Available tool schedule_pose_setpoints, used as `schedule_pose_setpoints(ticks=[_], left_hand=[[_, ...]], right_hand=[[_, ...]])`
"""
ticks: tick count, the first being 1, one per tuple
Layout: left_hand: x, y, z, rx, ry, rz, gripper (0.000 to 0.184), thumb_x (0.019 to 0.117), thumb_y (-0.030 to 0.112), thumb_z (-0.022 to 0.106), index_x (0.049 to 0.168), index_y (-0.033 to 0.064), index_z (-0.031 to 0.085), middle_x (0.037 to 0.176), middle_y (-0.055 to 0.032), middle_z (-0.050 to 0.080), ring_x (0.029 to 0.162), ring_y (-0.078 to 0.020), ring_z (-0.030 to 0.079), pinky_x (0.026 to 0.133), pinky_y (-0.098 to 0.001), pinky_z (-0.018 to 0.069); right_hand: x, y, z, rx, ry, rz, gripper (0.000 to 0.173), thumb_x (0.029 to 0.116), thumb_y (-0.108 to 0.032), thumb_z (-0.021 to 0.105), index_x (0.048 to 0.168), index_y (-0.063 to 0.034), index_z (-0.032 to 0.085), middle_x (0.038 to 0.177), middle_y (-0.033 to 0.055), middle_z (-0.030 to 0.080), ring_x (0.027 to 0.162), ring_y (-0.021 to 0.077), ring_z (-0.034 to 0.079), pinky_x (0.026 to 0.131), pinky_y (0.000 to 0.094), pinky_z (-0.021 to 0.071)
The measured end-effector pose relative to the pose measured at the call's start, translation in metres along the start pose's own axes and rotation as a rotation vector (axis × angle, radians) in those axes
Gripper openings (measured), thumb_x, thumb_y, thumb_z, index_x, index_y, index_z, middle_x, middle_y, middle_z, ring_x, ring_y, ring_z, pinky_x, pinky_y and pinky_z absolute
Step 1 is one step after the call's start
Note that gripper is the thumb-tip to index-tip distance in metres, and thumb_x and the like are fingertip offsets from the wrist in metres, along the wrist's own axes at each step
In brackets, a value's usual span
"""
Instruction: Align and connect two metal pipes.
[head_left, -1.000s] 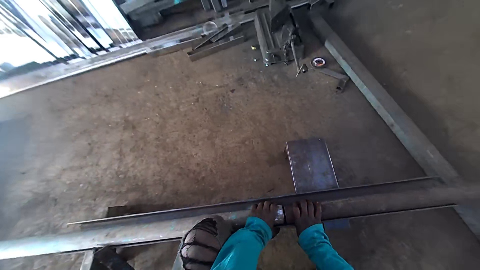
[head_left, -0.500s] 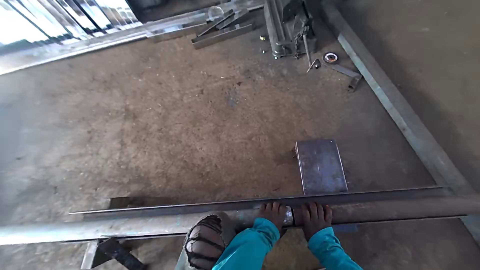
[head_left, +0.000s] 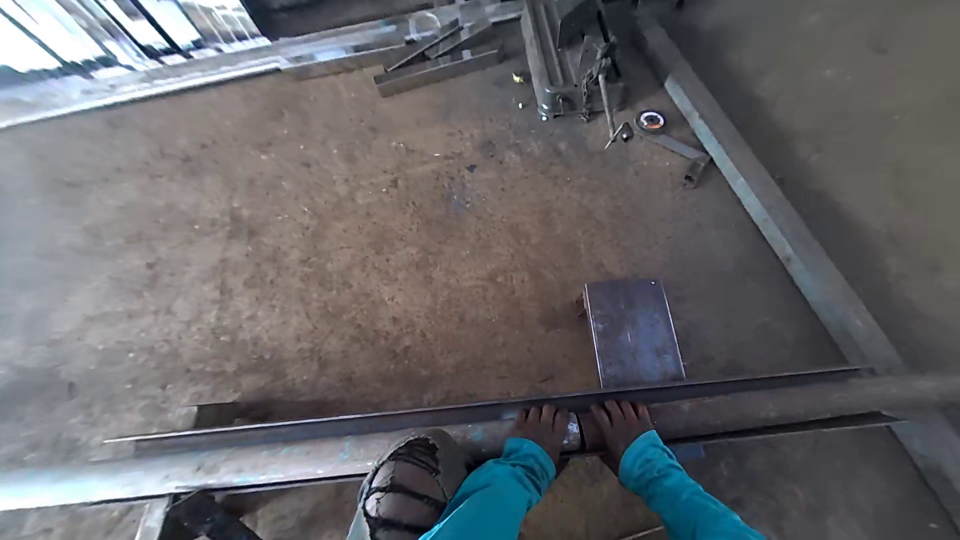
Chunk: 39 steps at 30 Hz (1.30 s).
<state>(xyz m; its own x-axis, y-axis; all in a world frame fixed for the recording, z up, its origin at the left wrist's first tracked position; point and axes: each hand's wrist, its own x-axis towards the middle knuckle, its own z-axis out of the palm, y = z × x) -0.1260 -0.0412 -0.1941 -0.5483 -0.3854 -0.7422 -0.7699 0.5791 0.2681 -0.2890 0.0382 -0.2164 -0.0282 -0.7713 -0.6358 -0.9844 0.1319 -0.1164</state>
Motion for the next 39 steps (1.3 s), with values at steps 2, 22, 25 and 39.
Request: schedule_pose_setpoints(ticks=[2, 22, 25, 39], left_hand=[[0.000, 0.000, 0.002, 0.002, 0.004, 0.006, 0.071, 0.0974, 0.019, 0.065, 0.160, 0.0103, 0.033, 0.158, -0.0205, 0.043, 0.142, -0.0418, 0.046, 0.112, -0.0607, 0.0390], [-0.003, 0.000, 0.007, 0.008, 0.113, 0.053, 0.104, 0.0872, 0.073, 0.061, 0.166, 0.0196, 0.018, 0.166, -0.0127, 0.036, 0.149, -0.0357, 0.039, 0.119, -0.0599, 0.0295], [-0.001, 0.000, 0.009, -0.013, 0.135, 0.037, 0.107, 0.0851, 0.076, 0.060, 0.166, 0.0194, 0.020, 0.163, -0.0136, 0.040, 0.147, -0.0362, 0.042, 0.118, -0.0606, 0.0295], [0.004, 0.013, 0.015, -0.096, 0.198, 0.019, 0.105, 0.0808, 0.071, 0.069, 0.164, 0.0211, 0.028, 0.163, -0.0069, 0.041, 0.148, -0.0303, 0.042, 0.118, -0.0578, 0.0322]], right_hand=[[0.000, -0.001, 0.007, -0.001, 0.096, 0.005, 0.067, 0.0828, -0.007, 0.076, 0.146, -0.0079, 0.054, 0.142, 0.0247, 0.057, 0.132, 0.0484, 0.052, 0.107, 0.0690, 0.0356], [-0.007, -0.023, 0.051, -0.019, 0.685, 0.119, 0.044, 0.0811, 0.002, 0.072, 0.124, -0.0050, 0.071, 0.130, 0.0217, 0.067, 0.123, 0.0453, 0.062, 0.105, 0.0671, 0.0440], [-0.009, -0.024, 0.049, 0.007, 0.648, 0.116, 0.046, 0.0813, 0.002, 0.072, 0.127, -0.0044, 0.070, 0.132, 0.0236, 0.066, 0.125, 0.0467, 0.060, 0.107, 0.0683, 0.0418], [0.001, -0.015, 0.070, -0.141, 0.918, 0.089, 0.047, 0.0658, -0.005, 0.082, 0.112, -0.0081, 0.076, 0.117, 0.0196, 0.072, 0.112, 0.0414, 0.069, 0.100, 0.0632, 0.0497]])
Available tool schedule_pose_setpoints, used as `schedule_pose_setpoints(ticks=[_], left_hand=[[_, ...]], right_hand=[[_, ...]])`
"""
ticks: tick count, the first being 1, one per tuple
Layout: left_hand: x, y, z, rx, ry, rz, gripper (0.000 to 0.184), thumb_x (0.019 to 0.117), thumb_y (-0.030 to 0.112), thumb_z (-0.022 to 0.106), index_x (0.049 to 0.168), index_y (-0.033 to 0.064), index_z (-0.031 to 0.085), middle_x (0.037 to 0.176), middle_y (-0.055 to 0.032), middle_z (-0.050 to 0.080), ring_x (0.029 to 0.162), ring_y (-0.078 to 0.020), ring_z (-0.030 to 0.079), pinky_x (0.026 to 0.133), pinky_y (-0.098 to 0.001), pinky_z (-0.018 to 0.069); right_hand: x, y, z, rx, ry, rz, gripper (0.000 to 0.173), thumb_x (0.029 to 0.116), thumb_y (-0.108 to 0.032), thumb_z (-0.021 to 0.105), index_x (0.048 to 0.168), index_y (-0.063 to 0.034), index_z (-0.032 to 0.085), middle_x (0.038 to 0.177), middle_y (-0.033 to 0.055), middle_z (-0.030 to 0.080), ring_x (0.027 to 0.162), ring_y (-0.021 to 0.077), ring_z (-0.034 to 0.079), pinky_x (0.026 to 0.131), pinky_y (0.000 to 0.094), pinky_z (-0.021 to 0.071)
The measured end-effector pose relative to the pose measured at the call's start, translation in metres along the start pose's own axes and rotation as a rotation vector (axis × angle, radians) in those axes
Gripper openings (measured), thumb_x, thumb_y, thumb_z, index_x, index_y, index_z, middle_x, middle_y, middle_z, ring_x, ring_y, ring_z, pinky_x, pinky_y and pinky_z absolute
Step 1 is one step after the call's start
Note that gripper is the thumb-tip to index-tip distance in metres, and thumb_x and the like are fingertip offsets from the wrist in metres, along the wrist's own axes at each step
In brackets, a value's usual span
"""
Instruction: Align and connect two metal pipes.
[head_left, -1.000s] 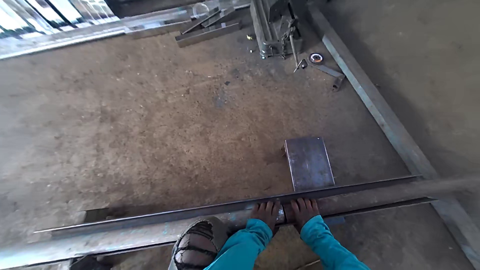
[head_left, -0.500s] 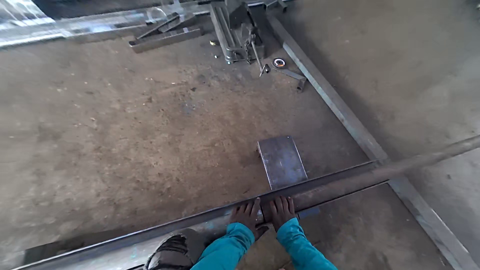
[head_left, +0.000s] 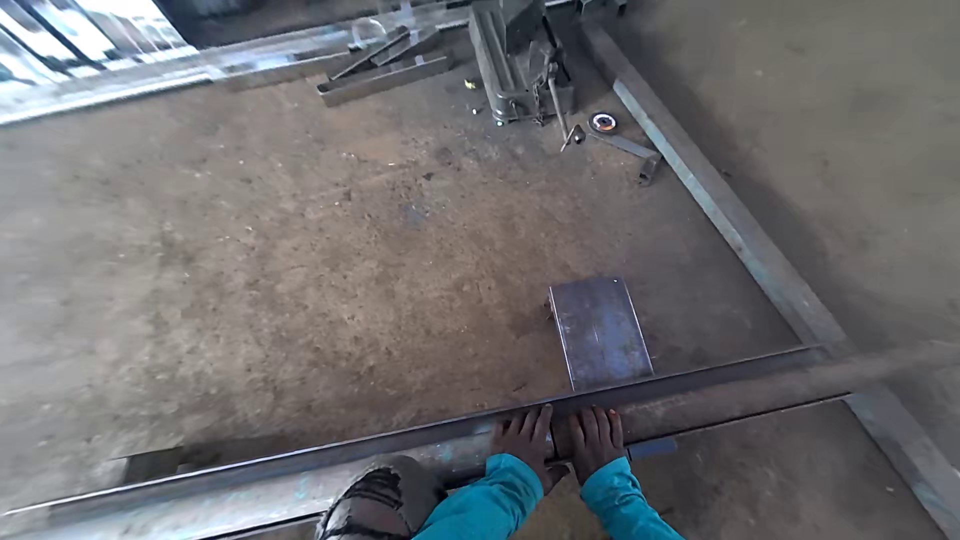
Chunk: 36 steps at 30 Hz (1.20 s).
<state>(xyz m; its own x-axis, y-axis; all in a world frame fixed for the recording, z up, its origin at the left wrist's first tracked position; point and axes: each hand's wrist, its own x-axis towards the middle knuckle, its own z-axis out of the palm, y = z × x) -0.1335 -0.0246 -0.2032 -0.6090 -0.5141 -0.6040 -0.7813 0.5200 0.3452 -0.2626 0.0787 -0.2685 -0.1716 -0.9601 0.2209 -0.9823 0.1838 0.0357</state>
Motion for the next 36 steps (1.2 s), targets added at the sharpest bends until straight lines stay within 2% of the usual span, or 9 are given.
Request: schedule_pose_setpoints(ticks=[6, 11, 16, 21, 24, 28, 32, 35, 36], left_hand=[[0.002, 0.034, 0.012, -0.104, 0.096, 0.117, 0.091, 0.0802, 0.024, 0.080, 0.160, 0.0138, 0.038, 0.163, -0.0118, 0.041, 0.153, -0.0343, 0.035, 0.122, -0.0650, 0.0200], [0.012, 0.018, -0.018, -0.074, -0.164, 0.107, 0.088, 0.0892, 0.045, 0.074, 0.163, 0.0230, 0.030, 0.163, -0.0086, 0.041, 0.154, -0.0318, 0.030, 0.122, -0.0615, 0.0227], [0.016, 0.012, 0.004, -0.007, 0.026, 0.146, 0.086, 0.0875, 0.053, 0.071, 0.159, 0.0160, 0.040, 0.154, -0.0119, 0.053, 0.146, -0.0319, 0.045, 0.119, -0.0600, 0.0288], [0.013, 0.008, 0.017, 0.040, 0.187, 0.196, 0.073, 0.0885, 0.043, 0.074, 0.152, 0.0143, 0.051, 0.148, -0.0097, 0.060, 0.142, -0.0342, 0.050, 0.115, -0.0650, 0.0326], [0.014, 0.011, 0.007, 0.041, 0.065, 0.178, 0.075, 0.0927, 0.059, 0.062, 0.154, 0.0170, 0.049, 0.155, -0.0080, 0.053, 0.148, -0.0350, 0.041, 0.117, -0.0669, 0.0276], [0.011, 0.013, 0.006, 0.031, 0.032, 0.154, 0.074, 0.0938, 0.057, 0.062, 0.155, 0.0185, 0.047, 0.156, -0.0053, 0.053, 0.150, -0.0341, 0.038, 0.119, -0.0673, 0.0246], [0.011, 0.012, 0.010, 0.037, 0.140, 0.159, 0.072, 0.0921, 0.057, 0.064, 0.151, 0.0167, 0.053, 0.150, -0.0058, 0.058, 0.146, -0.0349, 0.045, 0.115, -0.0688, 0.0297], [0.009, 0.041, 0.012, 0.012, 0.138, 0.157, 0.068, 0.0923, 0.033, 0.070, 0.153, 0.0118, 0.049, 0.156, -0.0106, 0.051, 0.151, -0.0363, 0.037, 0.119, -0.0689, 0.0210], [0.011, 0.057, 0.024, 0.018, 0.300, 0.221, 0.066, 0.0845, 0.025, 0.078, 0.146, 0.0123, 0.059, 0.149, -0.0121, 0.059, 0.143, -0.0372, 0.049, 0.116, -0.0675, 0.0312]], right_hand=[[-0.001, 0.003, 0.005, -0.054, 0.065, -0.021, 0.032, 0.0885, -0.019, 0.064, 0.113, -0.0026, 0.077, 0.115, 0.0202, 0.074, 0.107, 0.0393, 0.071, 0.096, 0.0588, 0.0515], [-0.001, 0.001, -0.003, 0.018, -0.014, -0.010, 0.041, 0.0738, -0.008, 0.077, 0.115, -0.0088, 0.076, 0.117, 0.0187, 0.073, 0.111, 0.0391, 0.069, 0.100, 0.0608, 0.0495], [0.003, 0.004, -0.012, 0.119, -0.127, -0.022, 0.047, 0.0718, -0.006, 0.080, 0.119, -0.0055, 0.074, 0.125, 0.0207, 0.070, 0.118, 0.0434, 0.066, 0.101, 0.0668, 0.0467], [0.035, 0.055, -0.067, 0.445, -0.753, -0.141, 0.087, 0.0875, -0.055, 0.070, 0.155, -0.0061, 0.043, 0.159, 0.0173, 0.044, 0.148, 0.0374, 0.038, 0.121, 0.0636, 0.0221], [0.032, 0.142, -0.068, 0.420, -0.398, -0.073, 0.073, 0.0930, -0.063, 0.058, 0.138, -0.0060, 0.062, 0.125, 0.0150, 0.071, 0.117, 0.0347, 0.068, 0.100, 0.0612, 0.0518], [0.017, 0.231, -0.048, 0.103, -0.504, -0.077, 0.090, 0.0778, -0.084, 0.054, 0.128, -0.0111, 0.069, 0.130, 0.0192, 0.067, 0.123, 0.0459, 0.060, 0.101, 0.0724, 0.0413], [0.017, 0.250, -0.025, 0.059, -0.434, -0.069, 0.096, 0.0584, -0.090, 0.061, 0.108, -0.0091, 0.076, 0.112, 0.0183, 0.073, 0.107, 0.0430, 0.067, 0.092, 0.0671, 0.0475], [0.014, 0.247, -0.027, 0.050, -0.403, -0.062, 0.098, 0.0580, -0.090, 0.062, 0.105, -0.0046, 0.075, 0.107, 0.0205, 0.073, 0.104, 0.0448, 0.068, 0.090, 0.0676, 0.0487], [0.015, 0.247, -0.030, 0.058, -0.414, -0.059, 0.097, 0.0584, -0.087, 0.064, 0.106, -0.0034, 0.075, 0.108, 0.0217, 0.073, 0.104, 0.0460, 0.068, 0.090, 0.0685, 0.0483]])
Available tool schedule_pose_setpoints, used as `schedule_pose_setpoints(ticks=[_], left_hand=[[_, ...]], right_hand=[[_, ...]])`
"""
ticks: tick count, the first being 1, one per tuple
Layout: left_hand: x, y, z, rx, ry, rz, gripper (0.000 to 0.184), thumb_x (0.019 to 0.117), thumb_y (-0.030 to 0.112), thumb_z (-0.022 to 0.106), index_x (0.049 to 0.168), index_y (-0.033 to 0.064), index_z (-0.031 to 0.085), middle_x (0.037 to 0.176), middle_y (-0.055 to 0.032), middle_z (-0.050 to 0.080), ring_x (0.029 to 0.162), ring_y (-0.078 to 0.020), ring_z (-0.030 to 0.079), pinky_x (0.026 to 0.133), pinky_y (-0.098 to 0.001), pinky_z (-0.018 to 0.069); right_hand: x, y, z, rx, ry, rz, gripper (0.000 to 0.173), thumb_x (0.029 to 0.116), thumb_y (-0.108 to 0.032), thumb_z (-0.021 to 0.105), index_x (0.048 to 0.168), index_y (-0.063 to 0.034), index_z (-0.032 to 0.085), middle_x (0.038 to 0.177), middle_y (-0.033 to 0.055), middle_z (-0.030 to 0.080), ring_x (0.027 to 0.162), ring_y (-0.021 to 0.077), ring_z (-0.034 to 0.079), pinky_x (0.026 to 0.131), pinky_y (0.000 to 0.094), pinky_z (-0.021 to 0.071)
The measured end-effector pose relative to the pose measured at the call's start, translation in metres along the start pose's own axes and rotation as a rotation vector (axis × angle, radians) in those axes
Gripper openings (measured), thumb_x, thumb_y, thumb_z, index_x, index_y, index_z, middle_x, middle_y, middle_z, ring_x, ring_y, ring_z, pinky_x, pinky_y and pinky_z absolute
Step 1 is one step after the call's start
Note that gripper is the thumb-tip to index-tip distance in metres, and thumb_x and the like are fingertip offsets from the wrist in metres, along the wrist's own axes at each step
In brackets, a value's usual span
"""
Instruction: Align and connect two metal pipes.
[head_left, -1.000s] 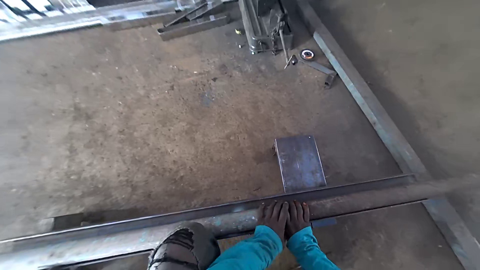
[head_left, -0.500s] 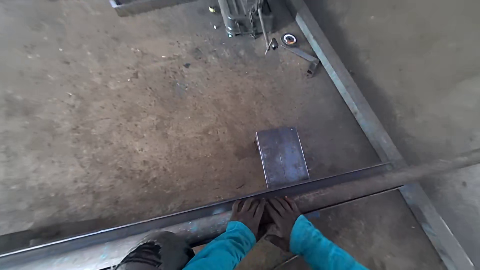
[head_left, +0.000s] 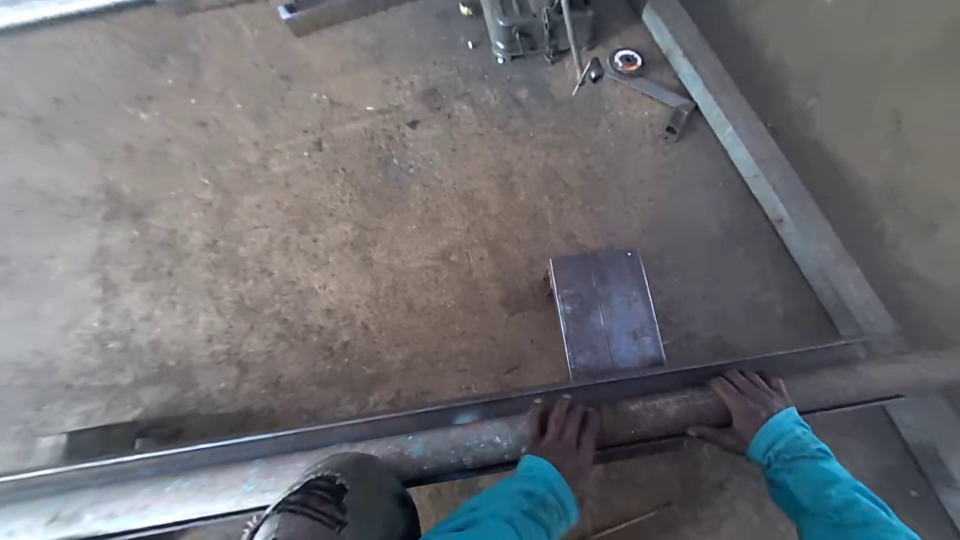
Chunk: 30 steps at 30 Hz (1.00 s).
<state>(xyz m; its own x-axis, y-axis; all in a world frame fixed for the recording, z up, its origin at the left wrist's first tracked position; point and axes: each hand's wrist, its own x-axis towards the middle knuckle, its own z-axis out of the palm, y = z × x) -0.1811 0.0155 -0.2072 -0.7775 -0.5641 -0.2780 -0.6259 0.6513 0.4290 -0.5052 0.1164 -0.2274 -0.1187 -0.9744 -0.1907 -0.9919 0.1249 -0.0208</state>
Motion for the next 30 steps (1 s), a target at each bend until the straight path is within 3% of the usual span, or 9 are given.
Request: schedule_pose_setpoints(ticks=[1, 2, 4, 6, 9, 17, 21, 26, 30], left_hand=[[0.005, 0.017, 0.011, 0.008, 0.130, 0.051, 0.066, 0.0771, 0.021, 0.083, 0.140, 0.0147, 0.065, 0.142, -0.0121, 0.064, 0.134, -0.0361, 0.058, 0.110, -0.0640, 0.0410], [0.014, 0.036, 0.013, -0.030, 0.094, 0.059, 0.066, 0.0803, 0.017, 0.079, 0.144, 0.0161, 0.062, 0.147, -0.0143, 0.060, 0.136, -0.0371, 0.056, 0.111, -0.0631, 0.0406], [0.045, 0.066, 0.002, -0.192, -0.257, 0.003, 0.070, 0.0950, 0.015, 0.065, 0.160, 0.0161, 0.039, 0.166, -0.0196, 0.032, 0.153, -0.0411, 0.031, 0.121, -0.0666, 0.0219], [0.075, 0.079, -0.002, -0.258, -0.478, -0.041, 0.078, 0.0991, 0.022, 0.064, 0.165, 0.0159, 0.023, 0.170, -0.0220, 0.019, 0.155, -0.0436, 0.023, 0.120, -0.0692, 0.0181], [0.091, 0.071, -0.004, -0.224, -0.519, -0.049, 0.077, 0.1015, 0.030, 0.063, 0.165, 0.0160, 0.021, 0.167, -0.0199, 0.027, 0.149, -0.0421, 0.036, 0.116, -0.0649, 0.0308], [0.085, 0.068, -0.004, -0.151, -0.474, -0.024, 0.068, 0.1037, 0.022, 0.058, 0.163, 0.0127, 0.025, 0.165, -0.0191, 0.032, 0.145, -0.0409, 0.041, 0.113, -0.0617, 0.0355], [0.085, 0.074, -0.003, -0.124, -0.422, -0.064, 0.064, 0.1024, 0.006, 0.051, 0.162, 0.0133, 0.029, 0.161, -0.0198, 0.038, 0.139, -0.0424, 0.047, 0.107, -0.0621, 0.0399], [0.080, 0.074, 0.007, -0.123, -0.385, -0.031, 0.062, 0.1041, 0.007, 0.049, 0.163, 0.0108, 0.028, 0.163, -0.0193, 0.036, 0.142, -0.0424, 0.044, 0.108, -0.0641, 0.0379], [0.079, 0.072, 0.007, -0.132, -0.387, -0.023, 0.061, 0.1044, 0.008, 0.048, 0.162, 0.0107, 0.029, 0.164, -0.0185, 0.035, 0.145, -0.0405, 0.042, 0.112, -0.0630, 0.0348]], right_hand=[[0.000, -0.001, -0.001, 0.010, -0.012, 0.000, 0.095, 0.0586, -0.085, 0.067, 0.107, -0.0028, 0.075, 0.108, 0.0225, 0.072, 0.105, 0.0469, 0.067, 0.091, 0.0689, 0.0478], [0.001, -0.002, -0.002, 0.021, -0.026, 0.003, 0.094, 0.0588, -0.083, 0.069, 0.108, -0.0025, 0.074, 0.109, 0.0230, 0.072, 0.106, 0.0474, 0.067, 0.093, 0.0690, 0.0472], [0.003, -0.003, -0.004, 0.026, -0.046, 0.008, 0.092, 0.0577, -0.080, 0.073, 0.107, -0.0013, 0.074, 0.109, 0.0236, 0.072, 0.106, 0.0478, 0.067, 0.094, 0.0690, 0.0467], [0.002, -0.003, -0.007, 0.017, -0.068, 0.019, 0.092, 0.0572, -0.078, 0.075, 0.108, -0.0014, 0.074, 0.109, 0.0230, 0.072, 0.106, 0.0473, 0.067, 0.095, 0.0683, 0.0466], [0.006, -0.009, -0.013, 0.010, -0.126, 0.052, 0.089, 0.0592, -0.075, 0.080, 0.110, -0.0029, 0.074, 0.111, 0.0227, 0.071, 0.108, 0.0459, 0.066, 0.098, 0.0664, 0.0463], [0.002, -0.002, -0.002, -0.030, -0.132, 0.043, 0.091, 0.0626, -0.083, 0.070, 0.112, -0.0076, 0.074, 0.113, 0.0187, 0.072, 0.109, 0.0427, 0.066, 0.098, 0.0644, 0.0462], [0.007, -0.012, -0.016, -0.001, -0.231, 0.101, 0.089, 0.0650, -0.075, 0.078, 0.120, -0.0047, 0.071, 0.122, 0.0211, 0.068, 0.117, 0.0444, 0.062, 0.105, 0.0649, 0.0414], [-0.009, -0.014, -0.004, 0.003, -0.094, 0.098, 0.093, 0.0682, -0.076, 0.071, 0.130, -0.0072, 0.067, 0.133, 0.0224, 0.064, 0.124, 0.0488, 0.058, 0.107, 0.0716, 0.0346], [-0.038, -0.047, -0.009, -0.001, 0.060, 0.168, 0.089, 0.0820, -0.069, 0.059, 0.142, -0.0034, 0.059, 0.147, 0.0235, 0.054, 0.137, 0.0520, 0.047, 0.107, 0.0765, 0.0314]])
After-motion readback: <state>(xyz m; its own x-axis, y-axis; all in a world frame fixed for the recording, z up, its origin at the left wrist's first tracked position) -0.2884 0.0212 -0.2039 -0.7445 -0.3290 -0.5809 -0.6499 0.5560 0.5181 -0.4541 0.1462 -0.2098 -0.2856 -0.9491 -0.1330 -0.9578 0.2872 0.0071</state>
